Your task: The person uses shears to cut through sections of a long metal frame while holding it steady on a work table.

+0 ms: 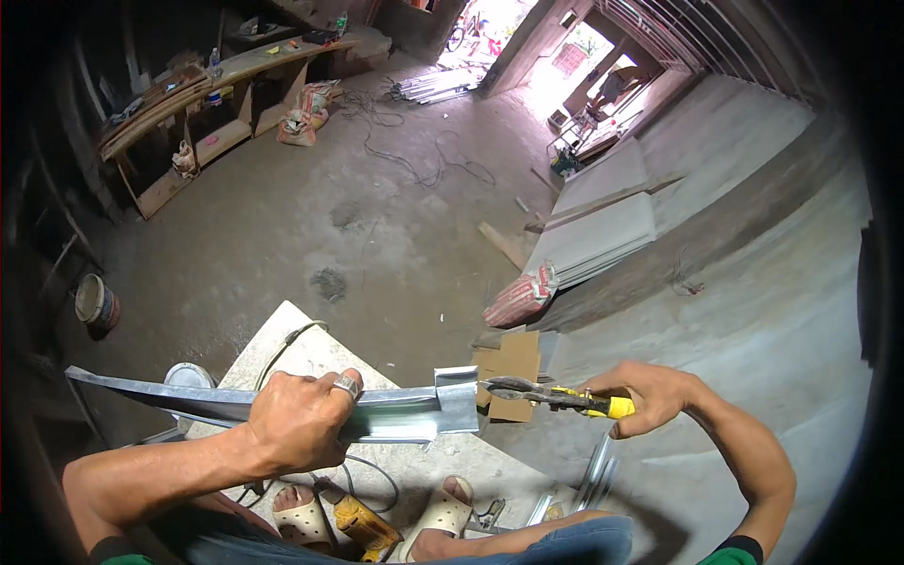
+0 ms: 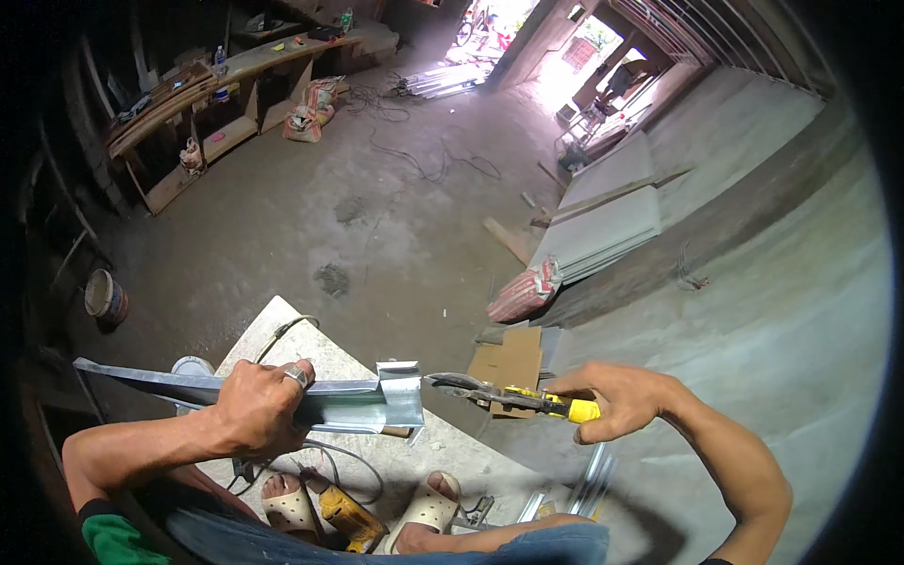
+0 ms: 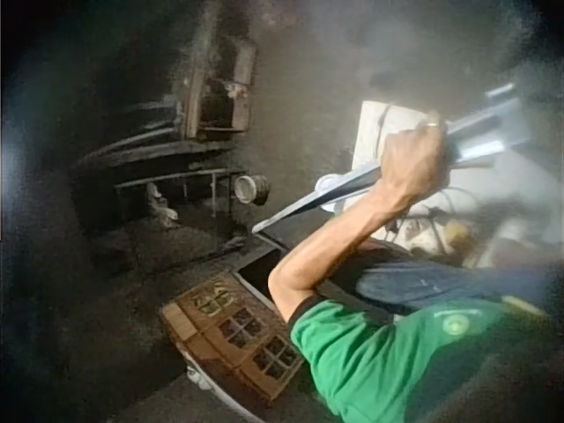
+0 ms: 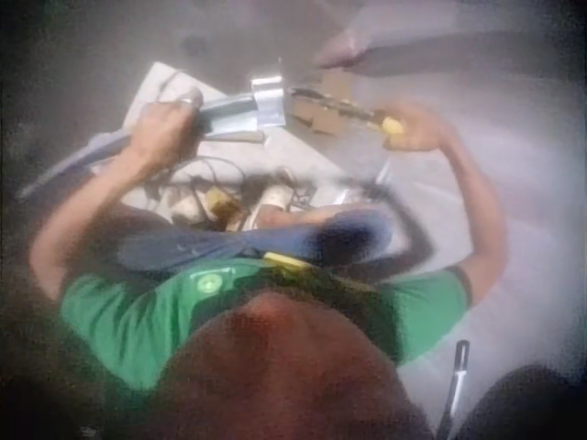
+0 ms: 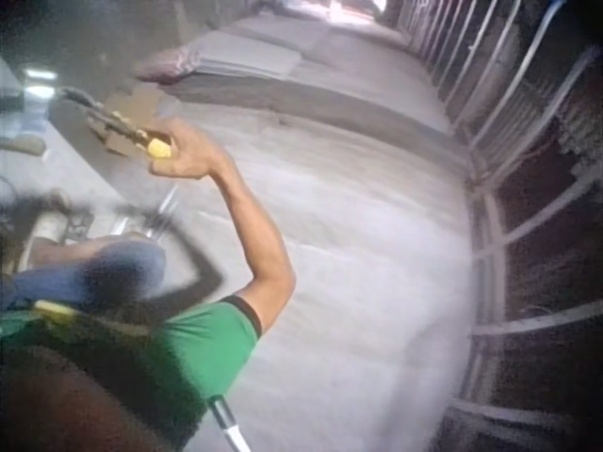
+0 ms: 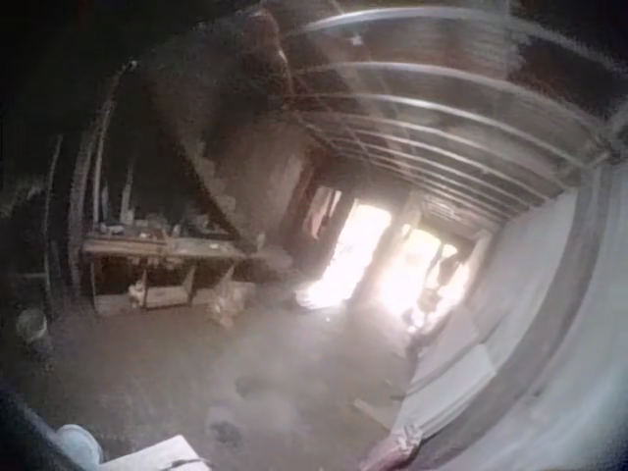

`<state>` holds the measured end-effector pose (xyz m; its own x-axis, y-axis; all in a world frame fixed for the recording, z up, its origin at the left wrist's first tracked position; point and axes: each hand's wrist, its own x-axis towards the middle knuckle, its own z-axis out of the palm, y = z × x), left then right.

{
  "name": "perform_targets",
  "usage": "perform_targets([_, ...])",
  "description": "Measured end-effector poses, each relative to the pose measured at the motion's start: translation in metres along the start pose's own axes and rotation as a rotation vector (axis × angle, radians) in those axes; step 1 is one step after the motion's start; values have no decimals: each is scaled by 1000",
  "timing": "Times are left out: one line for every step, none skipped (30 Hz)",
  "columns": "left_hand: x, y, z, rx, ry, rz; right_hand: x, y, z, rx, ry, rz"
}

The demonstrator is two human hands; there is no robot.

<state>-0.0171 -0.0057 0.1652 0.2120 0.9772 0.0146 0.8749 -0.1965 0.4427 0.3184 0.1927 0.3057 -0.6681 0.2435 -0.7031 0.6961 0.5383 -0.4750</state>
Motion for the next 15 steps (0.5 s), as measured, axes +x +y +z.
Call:
perform_targets([1,0,0,-1,-20,0,-1,-3,-2,-14,-30,42])
perform_targets([0,0,0,1,-42,-2,0,-6,-2,-27,-61,80])
perform_targets([-2,0,1,-1,-41,-4,1,-7,-2,-28,-64,80])
perform_targets([-3,0,4,-6,-29,6,1,-8,-3,-23,-68,108])
perform_targets([-4,0,7,-12,-16,16,2,-10,-3,-20,-71,137])
perform_targets([-5,-1,10,-15,-15,15,2,-10,-3,-22,-73,139])
perform_targets([-6,-2,13,6,-10,24,3,-11,-3,-17,-78,127])
perform_targets([-6,-2,15,24,-5,32,4,-10,-3,-12,-85,115])
perform_targets([-6,-2,16,18,-5,31,5,-10,-4,-13,-90,118])
perform_targets([-6,-2,17,17,-14,35,6,-8,-5,-24,-96,107])
perform_targets([-6,-1,17,17,-22,39,8,-8,-7,-35,-101,95])
perform_targets([-7,-1,18,12,-23,38,9,-9,-8,-36,-105,97])
perform_targets([-7,-1,19,6,-20,59,11,-10,-9,-47,-112,73])
perform_targets([-7,-1,20,-2,-18,79,13,-11,-11,-57,-120,50])
perform_targets([-7,-1,21,-8,-20,78,14,-12,-12,-56,-126,53])
